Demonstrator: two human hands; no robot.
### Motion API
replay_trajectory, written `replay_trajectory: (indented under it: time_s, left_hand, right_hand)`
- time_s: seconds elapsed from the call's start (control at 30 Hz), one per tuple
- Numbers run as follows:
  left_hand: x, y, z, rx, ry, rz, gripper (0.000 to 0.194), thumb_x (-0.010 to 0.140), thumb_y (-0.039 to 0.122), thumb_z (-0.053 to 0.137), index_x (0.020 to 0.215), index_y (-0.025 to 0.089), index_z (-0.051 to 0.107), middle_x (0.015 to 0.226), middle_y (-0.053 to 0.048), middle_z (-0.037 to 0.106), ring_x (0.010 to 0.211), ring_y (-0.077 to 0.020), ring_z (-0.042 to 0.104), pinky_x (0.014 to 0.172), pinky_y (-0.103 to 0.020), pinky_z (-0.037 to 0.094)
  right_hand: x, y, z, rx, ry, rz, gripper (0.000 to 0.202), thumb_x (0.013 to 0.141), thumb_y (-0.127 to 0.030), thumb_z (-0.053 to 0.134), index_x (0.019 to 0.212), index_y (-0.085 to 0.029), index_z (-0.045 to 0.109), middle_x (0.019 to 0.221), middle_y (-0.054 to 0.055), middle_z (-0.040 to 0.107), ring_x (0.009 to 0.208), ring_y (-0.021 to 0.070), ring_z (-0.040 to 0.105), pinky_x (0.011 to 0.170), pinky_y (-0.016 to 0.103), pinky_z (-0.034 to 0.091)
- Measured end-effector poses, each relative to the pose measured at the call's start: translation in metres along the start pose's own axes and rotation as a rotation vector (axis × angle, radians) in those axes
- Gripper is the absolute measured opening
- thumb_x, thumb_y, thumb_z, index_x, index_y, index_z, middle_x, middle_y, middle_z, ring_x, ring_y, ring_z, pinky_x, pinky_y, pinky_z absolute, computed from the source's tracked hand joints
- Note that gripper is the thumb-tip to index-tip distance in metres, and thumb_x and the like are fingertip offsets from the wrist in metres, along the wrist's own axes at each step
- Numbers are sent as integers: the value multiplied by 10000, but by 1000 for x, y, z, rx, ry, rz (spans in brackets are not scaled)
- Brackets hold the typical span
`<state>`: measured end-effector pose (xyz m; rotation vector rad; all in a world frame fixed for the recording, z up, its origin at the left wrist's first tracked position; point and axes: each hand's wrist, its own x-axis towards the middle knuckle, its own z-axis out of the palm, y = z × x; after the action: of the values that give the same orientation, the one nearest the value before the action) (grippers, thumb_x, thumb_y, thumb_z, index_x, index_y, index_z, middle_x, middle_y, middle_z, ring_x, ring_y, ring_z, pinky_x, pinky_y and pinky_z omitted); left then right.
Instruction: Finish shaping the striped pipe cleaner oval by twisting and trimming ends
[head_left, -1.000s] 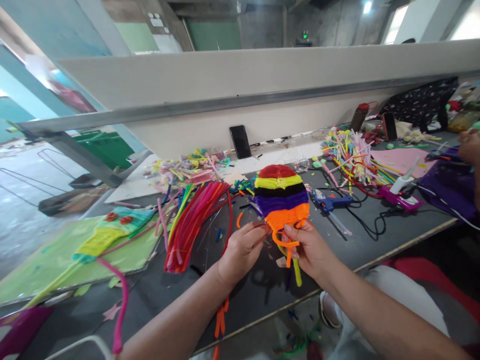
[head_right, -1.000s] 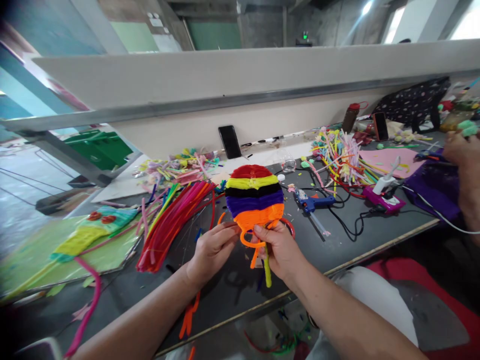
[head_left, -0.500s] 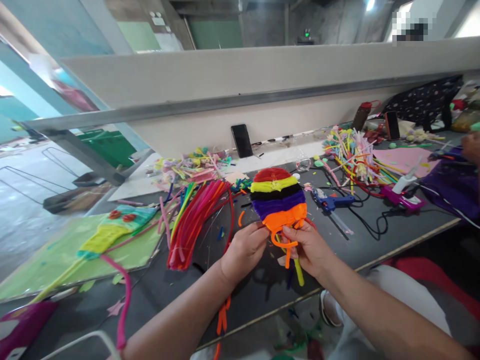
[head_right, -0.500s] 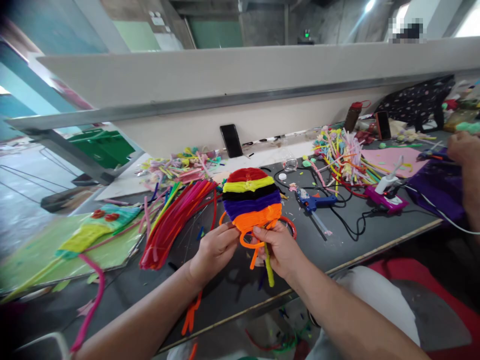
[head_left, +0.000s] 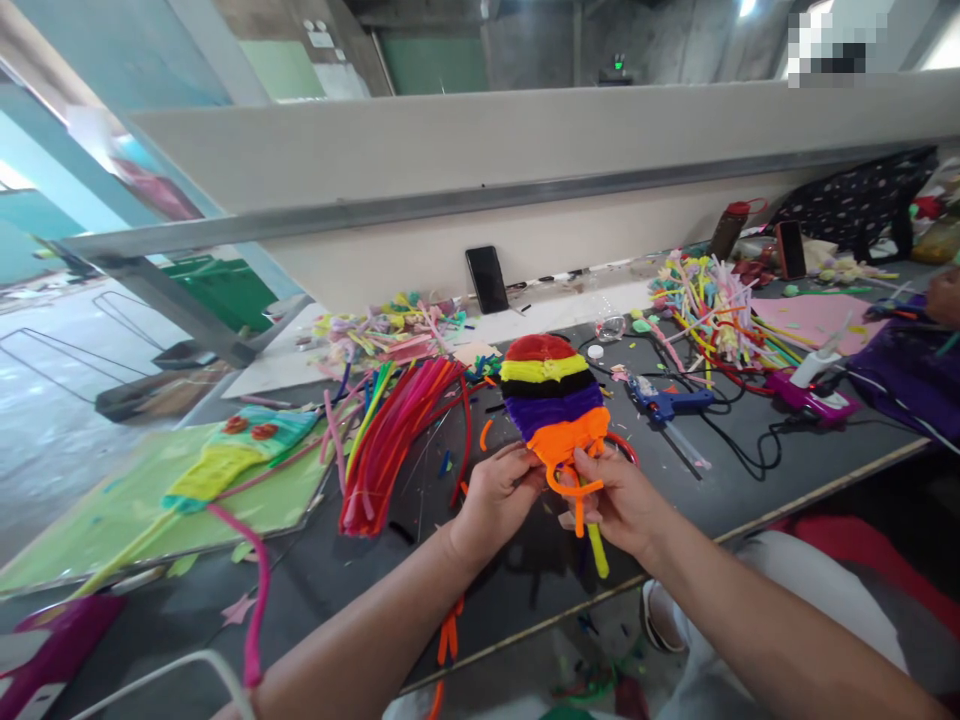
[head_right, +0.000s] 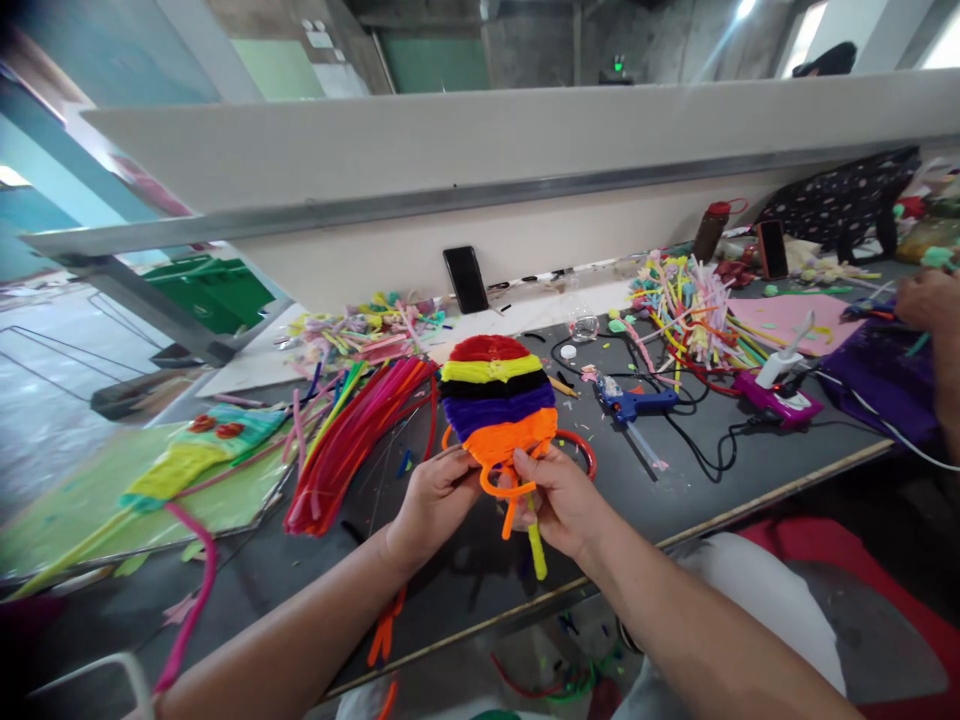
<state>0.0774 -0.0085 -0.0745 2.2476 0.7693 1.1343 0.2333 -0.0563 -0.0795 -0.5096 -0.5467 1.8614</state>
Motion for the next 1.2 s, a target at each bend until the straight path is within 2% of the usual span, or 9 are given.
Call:
replay_trajectory:
  time_s: [0.23,0.33,0.43,0.5,0.6,0.73,0.93,1.1,1.2]
  left_hand:
    - [-4,-3,0,-82,20,-41,175,775,116,573,881,186,694,859,-54,693,768,-161,644,706,-267,515]
    - [-5,-1,3,-253,-2,-133,155,757,136,602,884,176,680,849,-46,686,744,-163,639,708,-281,517]
    - [-1,3,5,-434,-52,-231,165,782,172,581,940,160,627,856,-52,669,771,-163,633,748,-303,515]
    - [1,6,5,-441,42,-275,169,806,185,552,973,160,557,872,-53,639,792,-149,620,748,-293,510]
    - [0,8,2,-283,236,-191,189,800,170,556,973,181,479,907,-44,572,817,-132,588,756,-281,495]
    - [-4,7,-1,-48,75,-19,185,760,151,593,929,182,524,929,-60,539,859,-151,550,804,-310,473]
    - [3,-4,6,-360,266,-376,233,761,102,500,965,189,428,825,-1,549,749,-113,595,712,-274,493]
    - [9,-3,11,-650,81,-517,437,647,28,520,1062,162,494,1027,-66,612,845,-143,614,764,-303,494]
    - [9,5,13,-794,-46,-548,442,645,65,605,1076,146,543,972,-70,654,819,-166,621,745,-306,501]
  right_hand:
    - [0,4,4,-64,35,-38,214,720,-322,701,825,-164,602,615,-22,609,372,36,398,341,154,302]
    - [-1,6,5,-210,89,-123,185,722,-318,697,754,-154,617,583,-22,591,380,52,427,348,175,347]
    - [0,7,3,-372,186,-237,220,740,-353,672,684,-146,624,602,-2,608,402,61,462,364,183,378]
    - [1,4,1,-452,286,-300,237,730,-372,675,664,-149,628,583,-5,605,403,60,467,371,177,384]
    - [2,2,0,-494,397,-331,247,692,-389,699,658,-153,631,555,-9,598,399,62,465,376,175,398]
    - [6,4,-2,-529,413,-322,246,686,-387,696,640,-156,628,503,-17,568,391,69,464,375,177,394]
    - [6,7,-6,-556,424,-333,236,708,-393,683,685,-167,621,568,-14,601,439,77,488,420,198,429]
    - [4,7,-4,-571,408,-347,226,732,-383,666,698,-164,623,587,-13,604,453,79,497,425,199,434]
    - [4,8,0,-552,393,-329,220,721,-376,677,694,-163,624,589,-11,605,456,75,497,415,189,431]
